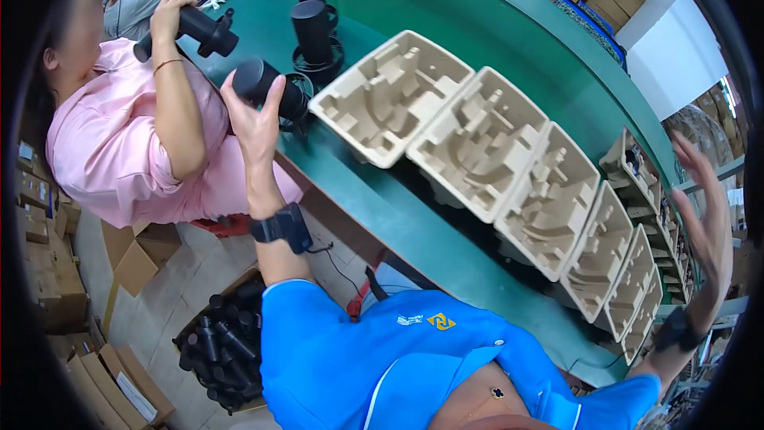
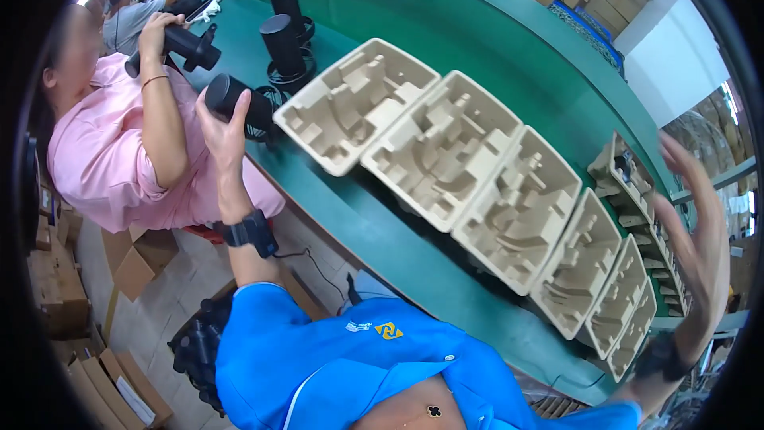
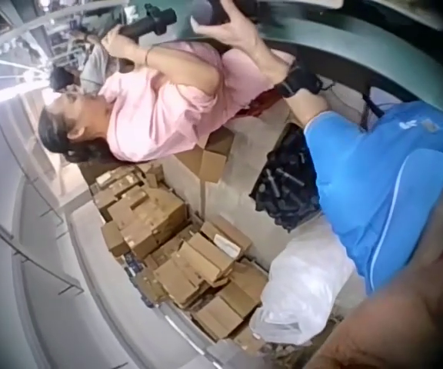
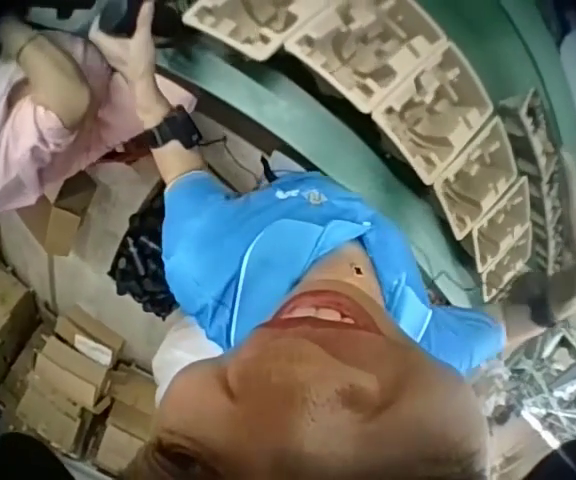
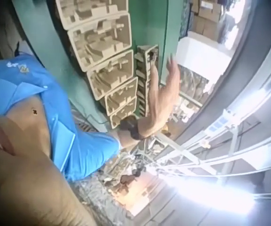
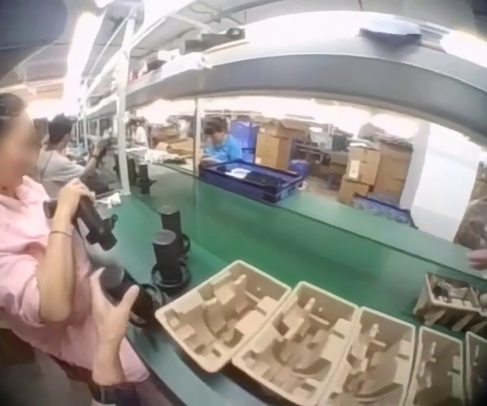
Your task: The person organizes cardboard trays on a table, places a microphone and a plastic mount into each tray, and then stacks the filled trays on top of each other.
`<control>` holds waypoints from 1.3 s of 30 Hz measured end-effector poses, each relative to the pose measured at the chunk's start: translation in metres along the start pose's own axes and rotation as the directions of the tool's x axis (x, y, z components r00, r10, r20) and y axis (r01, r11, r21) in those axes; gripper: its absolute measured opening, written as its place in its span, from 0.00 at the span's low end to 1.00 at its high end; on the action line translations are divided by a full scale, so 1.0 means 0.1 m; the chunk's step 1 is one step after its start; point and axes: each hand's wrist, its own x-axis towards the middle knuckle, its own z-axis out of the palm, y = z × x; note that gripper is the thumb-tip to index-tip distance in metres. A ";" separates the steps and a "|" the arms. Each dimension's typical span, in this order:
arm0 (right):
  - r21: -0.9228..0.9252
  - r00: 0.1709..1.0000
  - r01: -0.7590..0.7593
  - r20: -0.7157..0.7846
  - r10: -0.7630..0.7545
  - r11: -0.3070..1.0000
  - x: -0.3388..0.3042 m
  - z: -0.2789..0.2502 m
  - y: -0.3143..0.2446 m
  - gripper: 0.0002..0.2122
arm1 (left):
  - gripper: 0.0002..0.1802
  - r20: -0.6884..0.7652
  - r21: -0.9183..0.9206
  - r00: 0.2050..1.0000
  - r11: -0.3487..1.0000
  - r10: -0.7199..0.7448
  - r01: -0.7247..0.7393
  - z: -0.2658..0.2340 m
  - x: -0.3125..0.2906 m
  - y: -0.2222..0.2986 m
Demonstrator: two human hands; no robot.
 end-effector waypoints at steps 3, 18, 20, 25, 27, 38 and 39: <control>0.276 0.922 0.290 0.174 -0.345 0.916 1.05 0.09 -1.11 0.29 | 0.35 -0.038 -0.228 0.998 0.973 -0.042 0.032 -0.28 -0.11 -0.07; 0.454 0.970 0.242 -0.096 -0.223 0.858 3.37 1.88 -3.42 0.35 | 0.38 0.114 -0.869 0.951 0.436 -0.288 0.236 -0.97 0.12 0.08; 0.677 0.988 0.090 0.033 -0.152 0.731 3.27 1.42 -3.07 0.40 | 0.39 0.122 -0.879 0.957 0.419 -0.265 0.228 -0.97 0.30 0.27; 0.894 0.976 0.134 -0.044 -0.213 0.428 2.17 0.31 -1.88 0.29 | 0.36 0.395 -0.795 0.910 0.449 -0.126 0.407 -0.51 0.85 0.52; 0.918 0.996 0.092 -0.086 -0.031 0.385 1.59 0.08 -1.55 0.32 | 0.34 0.641 -0.671 0.766 0.515 0.044 0.533 -0.04 1.05 0.81; 0.969 0.957 -0.242 0.231 -0.176 -0.044 1.22 1.62 -0.66 0.23 | 0.19 0.926 -0.076 0.369 0.997 0.079 -0.022 1.71 0.53 0.81; 0.953 0.950 -0.276 0.251 -0.187 -0.123 1.29 1.70 -0.67 0.23 | 0.18 0.872 -0.051 0.431 0.920 0.231 -0.388 1.72 0.51 0.62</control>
